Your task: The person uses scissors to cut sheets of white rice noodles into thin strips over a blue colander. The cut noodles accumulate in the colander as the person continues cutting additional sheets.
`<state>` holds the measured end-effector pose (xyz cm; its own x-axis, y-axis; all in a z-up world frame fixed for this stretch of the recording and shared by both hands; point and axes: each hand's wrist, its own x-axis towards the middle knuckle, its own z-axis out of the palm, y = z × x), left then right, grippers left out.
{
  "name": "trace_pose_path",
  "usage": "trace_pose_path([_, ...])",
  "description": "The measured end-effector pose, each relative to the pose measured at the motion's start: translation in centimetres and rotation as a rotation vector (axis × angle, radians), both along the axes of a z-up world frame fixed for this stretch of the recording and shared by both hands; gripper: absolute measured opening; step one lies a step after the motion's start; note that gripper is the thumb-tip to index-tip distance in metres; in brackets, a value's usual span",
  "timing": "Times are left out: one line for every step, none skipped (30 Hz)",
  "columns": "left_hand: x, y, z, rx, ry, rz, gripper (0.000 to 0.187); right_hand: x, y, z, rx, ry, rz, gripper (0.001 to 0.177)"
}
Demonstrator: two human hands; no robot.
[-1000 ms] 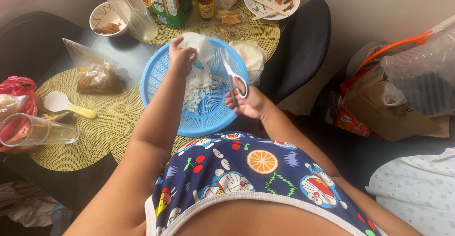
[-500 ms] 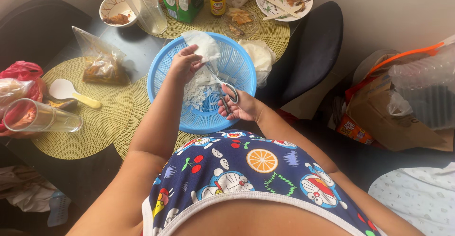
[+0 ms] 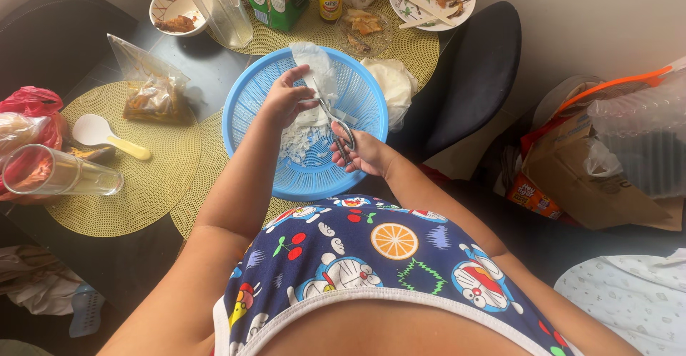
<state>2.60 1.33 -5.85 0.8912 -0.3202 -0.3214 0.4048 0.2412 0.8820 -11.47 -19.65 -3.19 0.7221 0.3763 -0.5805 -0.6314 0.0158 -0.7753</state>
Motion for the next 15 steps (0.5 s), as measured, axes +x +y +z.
trace_pose_path([-0.1,-0.1,0.2,0.000,-0.001,0.002,0.073,0.0,0.0,0.1,-0.010,-0.004,-0.001,0.073])
trace_pose_path([-0.1,-0.2,0.4,0.000,-0.004,0.005,0.073,0.0,0.0,0.2,-0.020,-0.008,-0.003,0.072])
trace_pose_path([-0.2,-0.2,0.5,0.008,-0.008,0.004,0.073,0.0,0.0,0.3,-0.020,-0.010,-0.008,0.072])
trace_pose_path([-0.3,-0.2,0.6,0.017,-0.013,0.005,0.073,0.0,0.0,0.4,-0.020,-0.012,-0.013,0.072])
trace_pose_path([-0.4,-0.2,0.7,0.026,-0.018,0.005,0.074,-0.1,0.0,0.5,-0.020,-0.015,-0.017,0.072])
trace_pose_path([-0.4,-0.3,0.7,0.022,-0.014,0.010,0.074,-0.1,0.0,0.6,-0.025,-0.021,-0.029,0.070])
trace_pose_path([-0.3,-0.3,0.7,0.019,-0.010,0.015,0.075,-0.1,0.1,0.7,-0.031,-0.027,-0.041,0.069])
trace_pose_path([-0.3,-0.4,0.6,0.015,-0.006,0.020,0.075,-0.2,0.1,0.7,-0.036,-0.033,-0.053,0.068])
trace_pose_path([-0.3,-0.3,0.4,0.006,-0.007,0.025,0.075,-0.2,0.1,0.6,-0.027,-0.036,-0.061,0.066])
trace_pose_path([-0.2,-0.3,0.3,-0.002,-0.008,0.028,0.075,-0.2,0.1,0.5,-0.017,-0.040,-0.071,0.064])
trace_pose_path([-0.1,-0.3,0.1,-0.011,-0.010,0.032,0.075,-0.2,0.1,0.4,-0.008,-0.044,-0.080,0.062])
trace_pose_path([0.0,-0.3,-0.1,-0.016,-0.012,0.031,0.076,-0.2,0.1,0.2,-0.003,-0.058,-0.076,0.061])
trace_pose_path([0.1,-0.2,-0.2,-0.022,-0.013,0.029,0.077,-0.2,0.1,0.1,0.003,-0.072,-0.073,0.060])
trace_pose_path([0.1,-0.2,-0.3,-0.027,-0.015,0.029,0.078,-0.2,0.2,-0.1,0.008,-0.086,-0.068,0.059])
trace_pose_path([0.1,-0.2,-0.4,-0.028,-0.019,0.028,0.079,-0.3,0.2,-0.2,0.000,-0.085,-0.067,0.058])
